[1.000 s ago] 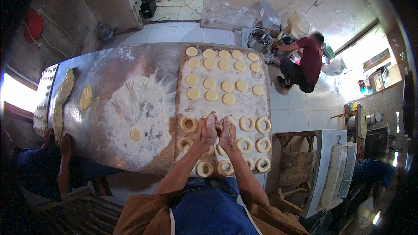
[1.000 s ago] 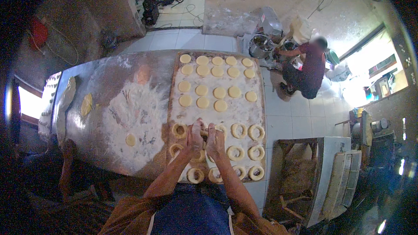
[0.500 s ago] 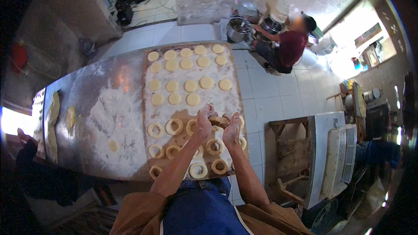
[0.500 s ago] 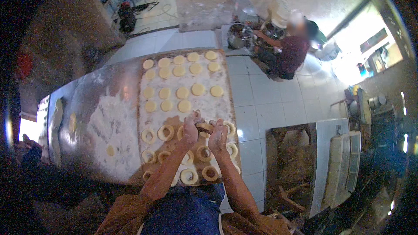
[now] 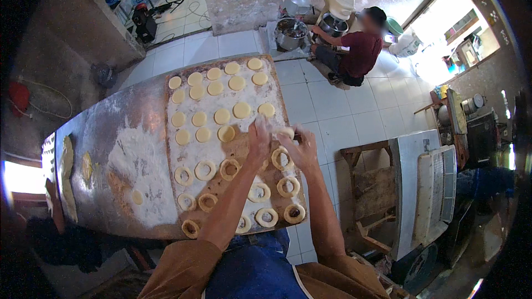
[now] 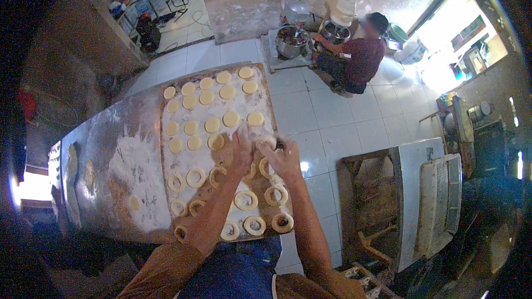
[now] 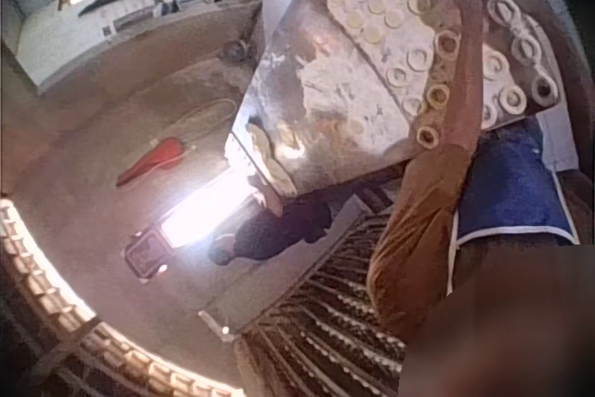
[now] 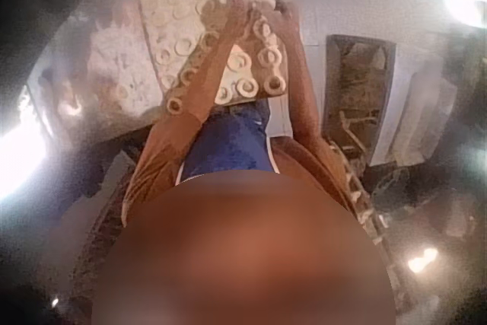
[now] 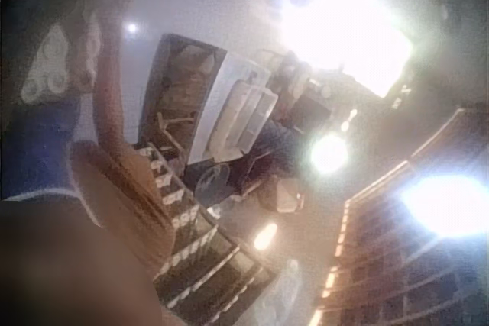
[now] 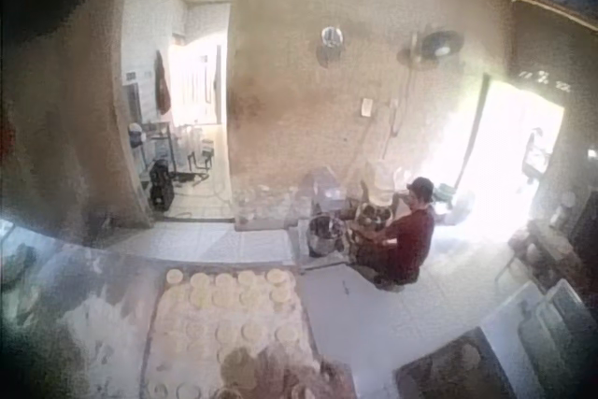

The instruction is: The person shapes circular dough pieces into ring shapes by hand and places them on a wooden tray. The person also moves a tray of shaped dough to a rack. Another person is visible in the background working with a dough mixer.

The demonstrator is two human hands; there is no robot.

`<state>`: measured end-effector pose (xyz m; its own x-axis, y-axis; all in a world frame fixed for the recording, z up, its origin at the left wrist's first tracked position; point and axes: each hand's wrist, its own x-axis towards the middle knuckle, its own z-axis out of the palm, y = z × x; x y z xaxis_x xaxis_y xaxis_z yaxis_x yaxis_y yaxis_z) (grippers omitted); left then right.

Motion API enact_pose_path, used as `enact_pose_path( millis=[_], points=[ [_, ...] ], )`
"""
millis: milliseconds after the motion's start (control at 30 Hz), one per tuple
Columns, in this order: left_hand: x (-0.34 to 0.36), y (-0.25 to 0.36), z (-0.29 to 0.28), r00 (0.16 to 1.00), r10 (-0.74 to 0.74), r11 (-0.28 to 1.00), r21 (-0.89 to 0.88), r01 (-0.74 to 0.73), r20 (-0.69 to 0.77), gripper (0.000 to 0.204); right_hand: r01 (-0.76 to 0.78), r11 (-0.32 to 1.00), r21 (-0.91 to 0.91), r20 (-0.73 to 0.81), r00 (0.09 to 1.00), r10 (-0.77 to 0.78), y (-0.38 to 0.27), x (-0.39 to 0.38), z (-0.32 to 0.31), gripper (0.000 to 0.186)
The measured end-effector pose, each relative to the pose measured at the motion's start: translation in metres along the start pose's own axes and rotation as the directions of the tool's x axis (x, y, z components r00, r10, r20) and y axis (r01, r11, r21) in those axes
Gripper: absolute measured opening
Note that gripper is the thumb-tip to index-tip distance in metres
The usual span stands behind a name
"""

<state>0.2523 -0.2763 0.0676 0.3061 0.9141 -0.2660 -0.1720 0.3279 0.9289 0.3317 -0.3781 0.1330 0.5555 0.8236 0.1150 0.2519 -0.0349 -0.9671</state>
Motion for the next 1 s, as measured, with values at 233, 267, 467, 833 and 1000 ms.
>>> enact_pose_path(
  millis=[233, 267, 467, 833, 1000],
  points=[
    [0.009, 0.024, -0.016, 0.873, 0.370, 0.300, 0.849, -0.436, 0.317, 0.030, -0.064, 0.738, -0.672, -0.095, 0.996, 0.000, 0.046, -0.006, 0.002, 0.068],
    [0.007, 0.027, -0.016, 0.908, 0.299, 0.382, 0.835, -0.396, 0.294, 0.031, -0.112, 0.814, -0.570, -0.099, 0.993, 0.067, 0.049, -0.008, 0.003, 0.067],
    [-0.004, 0.043, -0.024, 0.836, 0.389, 0.210, 0.847, -0.489, 0.386, 0.044, 0.104, 0.787, -0.608, -0.116, 0.969, -0.218, 0.037, 0.006, 0.034, 0.050],
    [0.032, 0.032, -0.195, 0.885, 0.464, 0.457, 0.851, -0.261, 0.023, 0.031, 0.448, 0.354, -0.821, 0.380, 0.891, -0.248, 0.028, 0.008, 0.184, 0.045],
    [0.000, 0.046, -0.228, 0.798, 0.591, 0.497, 0.724, -0.478, 0.121, 0.038, 0.051, 0.790, -0.610, 0.116, 0.993, 0.025, 0.000, 0.018, 0.186, 0.023]
  ],
)
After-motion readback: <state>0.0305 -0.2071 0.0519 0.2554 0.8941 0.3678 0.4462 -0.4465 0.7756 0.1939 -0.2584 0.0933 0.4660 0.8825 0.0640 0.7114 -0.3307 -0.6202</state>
